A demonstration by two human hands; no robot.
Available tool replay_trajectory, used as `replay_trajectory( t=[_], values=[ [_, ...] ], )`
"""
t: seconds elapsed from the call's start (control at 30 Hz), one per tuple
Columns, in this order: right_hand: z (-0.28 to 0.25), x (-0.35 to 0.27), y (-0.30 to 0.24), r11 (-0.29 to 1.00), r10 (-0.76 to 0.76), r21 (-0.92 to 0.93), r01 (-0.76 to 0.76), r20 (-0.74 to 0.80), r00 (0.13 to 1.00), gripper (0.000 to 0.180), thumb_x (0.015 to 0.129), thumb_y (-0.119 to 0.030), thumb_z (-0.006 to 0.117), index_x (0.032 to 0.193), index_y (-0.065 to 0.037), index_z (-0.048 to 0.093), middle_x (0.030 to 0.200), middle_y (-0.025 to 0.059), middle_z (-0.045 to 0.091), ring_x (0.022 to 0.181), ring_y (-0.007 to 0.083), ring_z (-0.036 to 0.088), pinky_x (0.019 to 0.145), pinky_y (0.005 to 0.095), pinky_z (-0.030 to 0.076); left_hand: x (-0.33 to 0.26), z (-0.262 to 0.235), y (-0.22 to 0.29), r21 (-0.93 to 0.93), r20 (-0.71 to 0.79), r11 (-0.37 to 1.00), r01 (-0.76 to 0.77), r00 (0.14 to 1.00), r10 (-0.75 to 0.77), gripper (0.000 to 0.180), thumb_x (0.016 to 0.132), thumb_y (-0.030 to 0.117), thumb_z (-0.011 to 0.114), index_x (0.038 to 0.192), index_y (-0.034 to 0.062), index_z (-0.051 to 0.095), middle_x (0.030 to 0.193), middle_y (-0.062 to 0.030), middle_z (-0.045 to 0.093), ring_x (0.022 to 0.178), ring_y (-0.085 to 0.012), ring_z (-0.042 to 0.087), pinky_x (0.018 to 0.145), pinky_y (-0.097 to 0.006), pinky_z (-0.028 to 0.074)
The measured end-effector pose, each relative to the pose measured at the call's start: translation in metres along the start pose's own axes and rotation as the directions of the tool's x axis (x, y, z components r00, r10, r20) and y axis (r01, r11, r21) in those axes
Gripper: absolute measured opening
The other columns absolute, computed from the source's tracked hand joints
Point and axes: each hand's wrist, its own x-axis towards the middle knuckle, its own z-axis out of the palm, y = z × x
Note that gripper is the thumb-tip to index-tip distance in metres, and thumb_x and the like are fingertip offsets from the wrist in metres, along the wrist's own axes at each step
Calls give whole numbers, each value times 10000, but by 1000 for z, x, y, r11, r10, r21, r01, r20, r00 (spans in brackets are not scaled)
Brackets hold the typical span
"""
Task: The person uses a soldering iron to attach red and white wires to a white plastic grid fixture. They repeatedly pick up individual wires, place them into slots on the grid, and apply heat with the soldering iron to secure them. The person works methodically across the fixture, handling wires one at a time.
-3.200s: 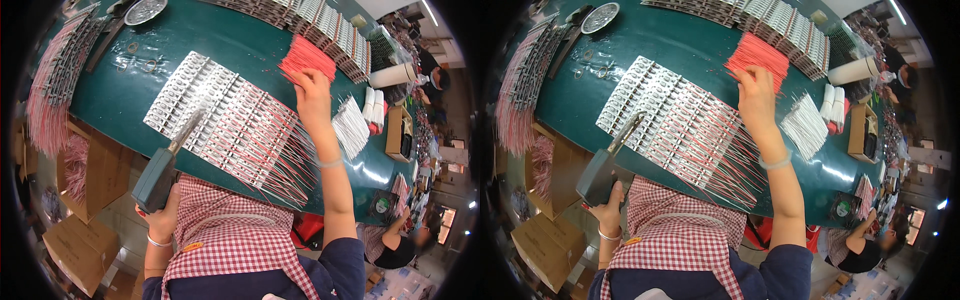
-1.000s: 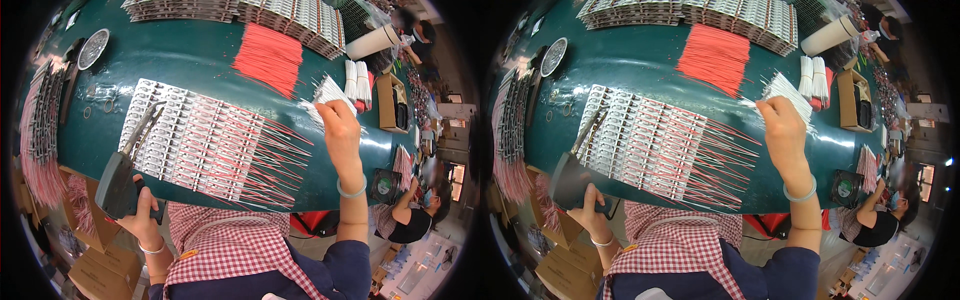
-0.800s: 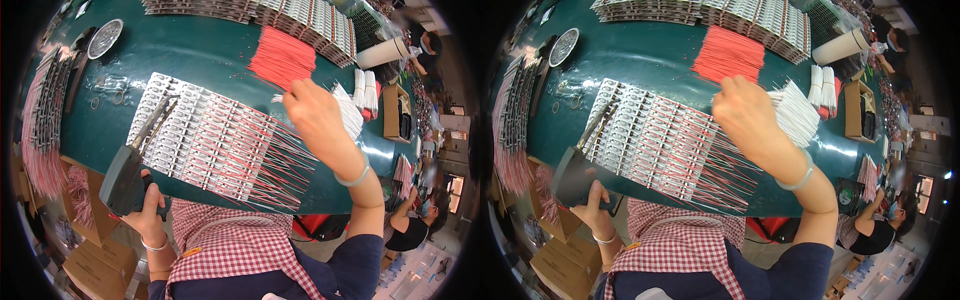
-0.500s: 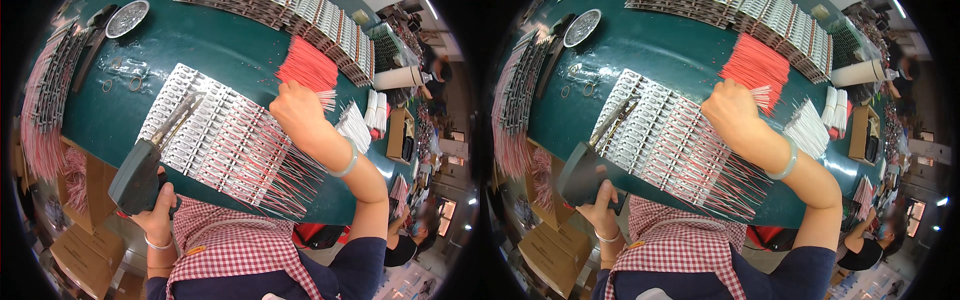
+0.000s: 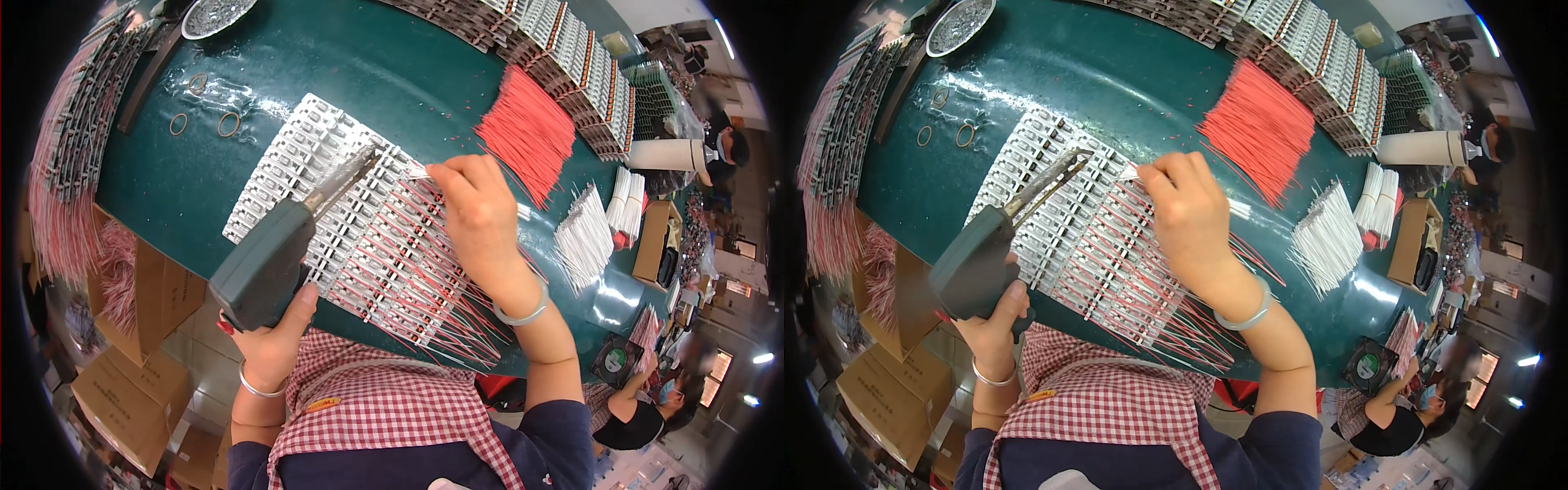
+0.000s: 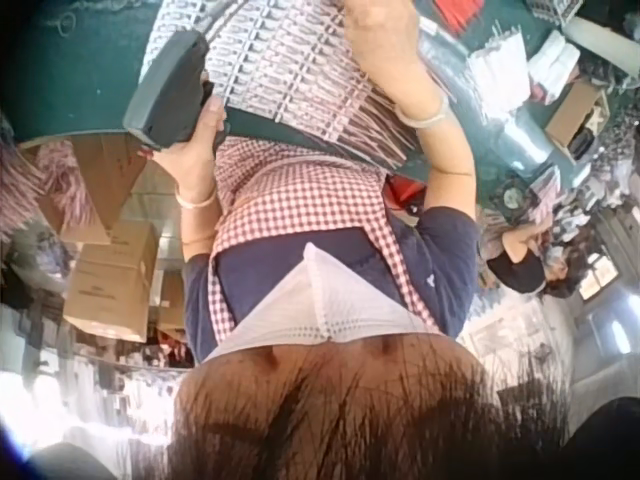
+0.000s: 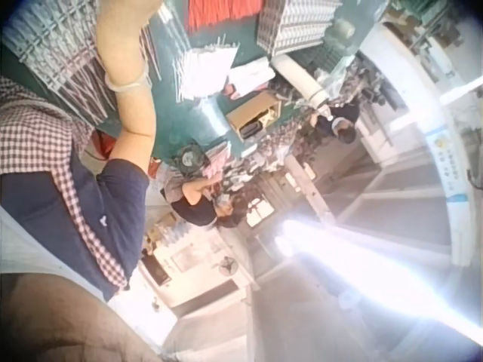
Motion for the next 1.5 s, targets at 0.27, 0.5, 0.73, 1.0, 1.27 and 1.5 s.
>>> replay_trajectory(
  t=[0.27,0.5,0.73,1.0,1.27,1.5],
  values=[
    [20,-14,-1,1000,-16,17,17,-19,1000,331,683,54,640,1013,33,661,936,116,601,842,272,568,686,355,508,4,12,1,251,123,949,-188,979,162,298,780,30,772,1055,-34,676,943,-87,703,803,-130,643,712,-263,505],
    [20,-14,-3,999,-36,11,36,-23,999,329,671,43,633,1000,49,645,937,119,591,847,277,555,685,358,503,10,26,3,301,172,908,-291,953,248,219,780,3,740,978,-43,660,869,-76,661,717,-142,618,652,-261,491],
    [19,-14,-3,999,-42,16,42,-18,999,324,665,42,628,989,52,640,943,126,583,843,279,548,679,355,502,13,29,7,325,216,892,-314,943,253,195,779,-18,735,958,-37,659,811,-60,626,666,-127,581,610,-253,468],
    [19,-13,-4,999,-50,-4,50,-20,999,305,674,37,634,979,61,638,933,128,575,838,277,545,663,350,504,12,29,6,366,244,862,-350,930,274,171,786,-28,726,945,-31,664,780,-53,613,645,-122,571,591,-246,459],
    [20,-13,-4,998,-55,-25,54,-21,998,286,690,26,647,972,71,637,921,133,574,819,276,545,656,350,502,4,22,-1,370,160,870,-326,945,286,244,761,6,745,991,-39,678,848,-83,668,683,-156,628,629,-257,497],
    [20,-14,-5,998,-51,-33,50,-25,998,288,685,30,642,971,63,639,923,134,576,824,275,548,662,350,504,3,19,-2,330,150,887,-322,946,287,252,757,-2,742,998,-43,676,867,-95,681,696,-167,641,651,-260,508]
  ],
)
